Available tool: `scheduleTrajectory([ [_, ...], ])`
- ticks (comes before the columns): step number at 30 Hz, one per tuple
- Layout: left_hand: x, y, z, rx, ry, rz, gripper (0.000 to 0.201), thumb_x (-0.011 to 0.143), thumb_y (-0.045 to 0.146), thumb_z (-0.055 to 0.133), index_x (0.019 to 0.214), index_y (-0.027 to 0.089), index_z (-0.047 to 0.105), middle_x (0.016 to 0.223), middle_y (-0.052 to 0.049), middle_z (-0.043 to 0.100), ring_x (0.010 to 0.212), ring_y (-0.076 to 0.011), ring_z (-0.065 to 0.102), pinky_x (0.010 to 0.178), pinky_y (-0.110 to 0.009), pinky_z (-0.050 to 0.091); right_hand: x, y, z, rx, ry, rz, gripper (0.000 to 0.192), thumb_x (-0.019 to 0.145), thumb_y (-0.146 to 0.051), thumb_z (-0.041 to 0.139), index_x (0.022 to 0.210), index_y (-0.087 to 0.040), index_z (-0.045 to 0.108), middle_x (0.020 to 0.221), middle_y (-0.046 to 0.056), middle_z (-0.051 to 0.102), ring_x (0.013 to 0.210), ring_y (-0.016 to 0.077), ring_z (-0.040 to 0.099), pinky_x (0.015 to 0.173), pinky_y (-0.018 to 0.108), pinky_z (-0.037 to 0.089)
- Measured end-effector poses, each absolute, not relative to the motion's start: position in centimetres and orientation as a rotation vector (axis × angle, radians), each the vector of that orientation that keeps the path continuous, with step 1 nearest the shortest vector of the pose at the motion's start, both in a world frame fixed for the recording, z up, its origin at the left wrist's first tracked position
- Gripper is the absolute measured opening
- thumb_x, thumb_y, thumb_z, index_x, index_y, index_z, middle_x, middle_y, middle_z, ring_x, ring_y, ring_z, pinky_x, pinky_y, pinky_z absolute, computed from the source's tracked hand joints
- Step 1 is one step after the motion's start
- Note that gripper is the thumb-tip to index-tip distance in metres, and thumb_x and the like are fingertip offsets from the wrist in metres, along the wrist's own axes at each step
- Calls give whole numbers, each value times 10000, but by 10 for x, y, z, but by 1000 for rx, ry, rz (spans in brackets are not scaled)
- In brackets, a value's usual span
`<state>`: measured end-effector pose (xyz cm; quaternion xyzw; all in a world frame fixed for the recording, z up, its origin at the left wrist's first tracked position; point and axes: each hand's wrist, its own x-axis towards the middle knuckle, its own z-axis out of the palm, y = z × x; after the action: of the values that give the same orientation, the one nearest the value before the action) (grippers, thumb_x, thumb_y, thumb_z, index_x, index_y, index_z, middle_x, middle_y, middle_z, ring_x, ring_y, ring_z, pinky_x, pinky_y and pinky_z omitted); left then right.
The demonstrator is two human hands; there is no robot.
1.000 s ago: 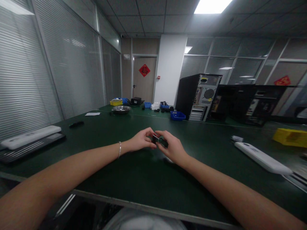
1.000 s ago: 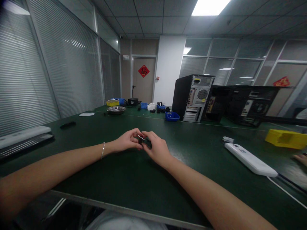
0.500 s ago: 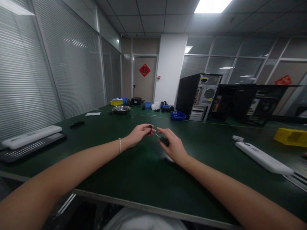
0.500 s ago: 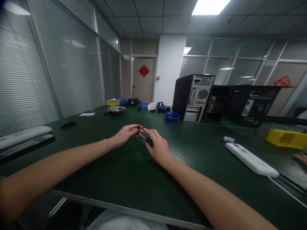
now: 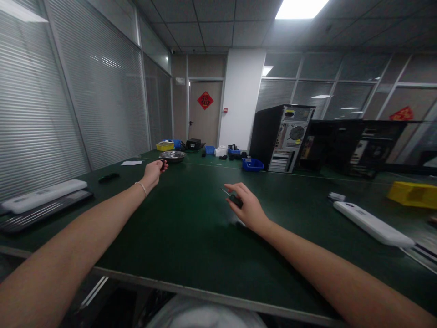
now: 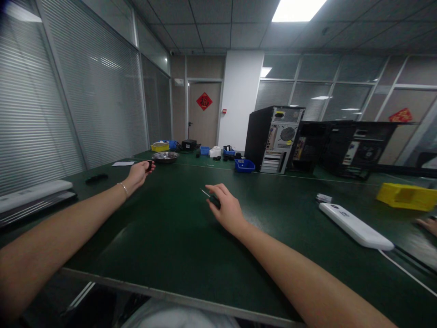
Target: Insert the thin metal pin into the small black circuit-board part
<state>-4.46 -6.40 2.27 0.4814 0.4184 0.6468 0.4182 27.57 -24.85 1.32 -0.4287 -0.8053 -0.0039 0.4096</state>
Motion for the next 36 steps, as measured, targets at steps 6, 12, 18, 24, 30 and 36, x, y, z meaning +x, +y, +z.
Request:
scheduleTrajectory([
  [6, 11, -97, 15, 1427, 873, 1257, 199, 875, 155, 445, 957, 78, 609, 794, -60, 570, 708, -131, 503, 673, -268, 386, 280, -242, 9, -1169, -2031, 49, 394, 820, -208, 575, 1207, -260, 521, 1045, 53, 564, 876, 193, 583, 745, 318, 482],
  [12, 65, -155, 3, 1834, 591, 705, 402, 817, 279, 585, 1190, 166, 485, 897, -52, 603, 779, -146, 545, 686, -280, 422, 287, -232, 3, -1217, -2026, 151, 340, 823, -233, 576, 1163, -237, 565, 983, 50, 594, 861, 187, 581, 743, 317, 475],
  [18, 69, -169, 6, 1995, 612, 677, 350, 806, 313, 585, 1112, 142, 586, 893, -57, 620, 769, -153, 572, 692, -282, 451, 285, -237, 8, -1139, -2134, 250, 267, 837, -235, 571, 1098, -227, 622, 961, 50, 632, 835, 185, 592, 706, 302, 471],
  [24, 68, -173, 13, 1974, 576, 748, 333, 789, 316, 603, 1070, 140, 628, 892, -70, 646, 760, -164, 601, 702, -294, 478, 282, -241, 11, -1089, -2133, 235, 255, 832, -219, 589, 1083, -226, 633, 960, 49, 641, 844, 185, 593, 728, 303, 460],
  [30, 67, -174, 13, 2025, 576, 781, 331, 791, 302, 605, 1076, 137, 640, 871, -75, 671, 782, -181, 614, 730, -302, 478, 282, -242, 12, -1072, -2125, 272, 243, 848, -225, 569, 1083, -221, 634, 943, 49, 645, 820, 180, 592, 699, 296, 456],
  [36, 67, -175, 13, 2020, 557, 787, 322, 796, 302, 600, 1061, 127, 650, 862, -79, 672, 768, -179, 611, 722, -301, 474, 281, -242, 8, -1060, -2046, 436, 244, 855, -266, 558, 1077, -201, 635, 956, 54, 644, 747, 160, 601, 642, 283, 489],
])
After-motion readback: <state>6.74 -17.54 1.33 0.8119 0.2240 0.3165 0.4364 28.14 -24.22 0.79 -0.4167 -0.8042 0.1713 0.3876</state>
